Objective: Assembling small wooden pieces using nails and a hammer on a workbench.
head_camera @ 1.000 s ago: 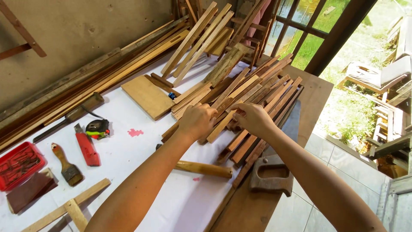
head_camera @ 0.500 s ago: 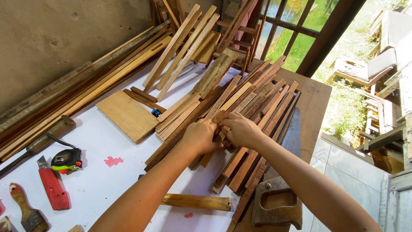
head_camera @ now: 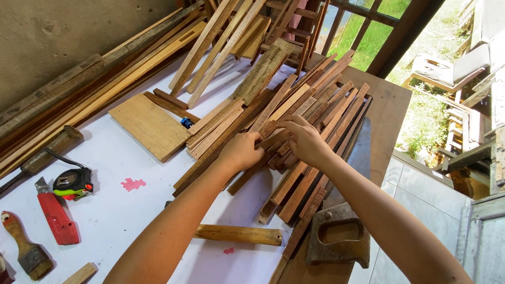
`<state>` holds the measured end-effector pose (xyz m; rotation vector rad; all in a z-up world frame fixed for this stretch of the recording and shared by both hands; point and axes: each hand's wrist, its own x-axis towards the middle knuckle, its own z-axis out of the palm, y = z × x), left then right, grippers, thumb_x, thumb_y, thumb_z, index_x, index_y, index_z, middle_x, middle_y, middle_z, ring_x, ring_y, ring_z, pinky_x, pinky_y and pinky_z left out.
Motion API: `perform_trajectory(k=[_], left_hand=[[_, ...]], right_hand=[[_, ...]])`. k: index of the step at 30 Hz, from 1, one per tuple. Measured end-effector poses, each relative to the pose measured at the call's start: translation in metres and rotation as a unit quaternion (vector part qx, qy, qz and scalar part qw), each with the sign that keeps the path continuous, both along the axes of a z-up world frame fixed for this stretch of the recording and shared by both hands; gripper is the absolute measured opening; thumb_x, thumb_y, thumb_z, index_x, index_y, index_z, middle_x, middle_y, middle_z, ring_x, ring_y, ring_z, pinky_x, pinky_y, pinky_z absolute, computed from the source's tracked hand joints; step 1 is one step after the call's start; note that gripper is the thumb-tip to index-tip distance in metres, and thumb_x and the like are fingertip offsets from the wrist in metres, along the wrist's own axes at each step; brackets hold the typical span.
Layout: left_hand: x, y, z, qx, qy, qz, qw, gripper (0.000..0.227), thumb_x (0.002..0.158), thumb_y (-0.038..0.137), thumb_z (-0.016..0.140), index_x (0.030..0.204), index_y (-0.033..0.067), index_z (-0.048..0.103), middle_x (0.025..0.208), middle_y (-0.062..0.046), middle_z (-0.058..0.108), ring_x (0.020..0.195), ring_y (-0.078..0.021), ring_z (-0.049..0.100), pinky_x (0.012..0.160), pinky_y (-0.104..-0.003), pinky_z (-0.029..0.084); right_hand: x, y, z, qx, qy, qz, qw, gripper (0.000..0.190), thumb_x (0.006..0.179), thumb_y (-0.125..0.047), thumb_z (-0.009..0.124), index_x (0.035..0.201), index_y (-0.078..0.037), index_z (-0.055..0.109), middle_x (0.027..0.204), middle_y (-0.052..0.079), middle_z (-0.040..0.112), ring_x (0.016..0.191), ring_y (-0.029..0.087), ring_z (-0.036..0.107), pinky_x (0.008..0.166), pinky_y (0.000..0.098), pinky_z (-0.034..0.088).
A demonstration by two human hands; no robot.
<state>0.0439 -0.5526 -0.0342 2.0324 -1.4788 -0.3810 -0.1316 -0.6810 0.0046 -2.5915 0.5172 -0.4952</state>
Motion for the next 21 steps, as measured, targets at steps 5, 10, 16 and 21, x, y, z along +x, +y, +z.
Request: perform_trajectory(k=[5,10,16,21], left_hand=[[0.008,0.004,0.013,0.096,0.258,-0.007,0.961,0.023,0.09,0.018,0.055,0.106,0.0058,0.066,0.076,-0.012,0.075,0.053,-0.0225,0.068,0.051,-0.038,0.056],[0.033,-0.004,-0.028,0.072,0.385,-0.013,0.92,0.031,0.098,0.024,0.048,0.096,0.0005,0.069,0.07,-0.009,0.071,0.048,-0.015,0.057,0.046,-0.033,0.049],[0.028,0.0,-0.041,-0.073,0.169,-0.036,0.982,0.028,0.091,0.028,0.067,0.107,0.0079,0.078,0.096,-0.006,0.078,0.081,-0.0145,0.072,0.076,-0.032,0.055],[0.011,0.018,-0.011,-0.01,0.168,0.008,0.986,0.027,0.081,0.022,0.08,0.103,0.0069,0.077,0.092,-0.009,0.08,0.081,-0.0181,0.075,0.078,-0.032,0.057]], right_hand=[[0.001,0.011,0.019,0.065,-0.03,-0.079,0.994,0.052,0.092,-0.001,0.061,0.142,-0.011,0.056,0.147,0.012,0.051,0.123,0.027,0.06,0.105,0.0373,0.054],[0.008,0.014,0.025,0.131,-0.009,-0.153,0.979,0.056,0.094,-0.013,0.068,0.147,-0.016,0.051,0.129,0.01,0.065,0.105,0.023,0.07,0.094,0.0316,0.061],[0.014,-0.018,-0.017,0.324,-0.137,-0.13,0.927,0.039,0.094,0.0,0.057,0.131,-0.003,0.067,0.119,0.007,0.074,0.099,0.013,0.077,0.087,0.0301,0.061],[0.015,-0.012,-0.02,0.438,-0.169,-0.12,0.875,0.044,0.096,0.002,0.057,0.14,-0.001,0.059,0.118,0.011,0.074,0.094,0.016,0.074,0.087,0.0259,0.064]])
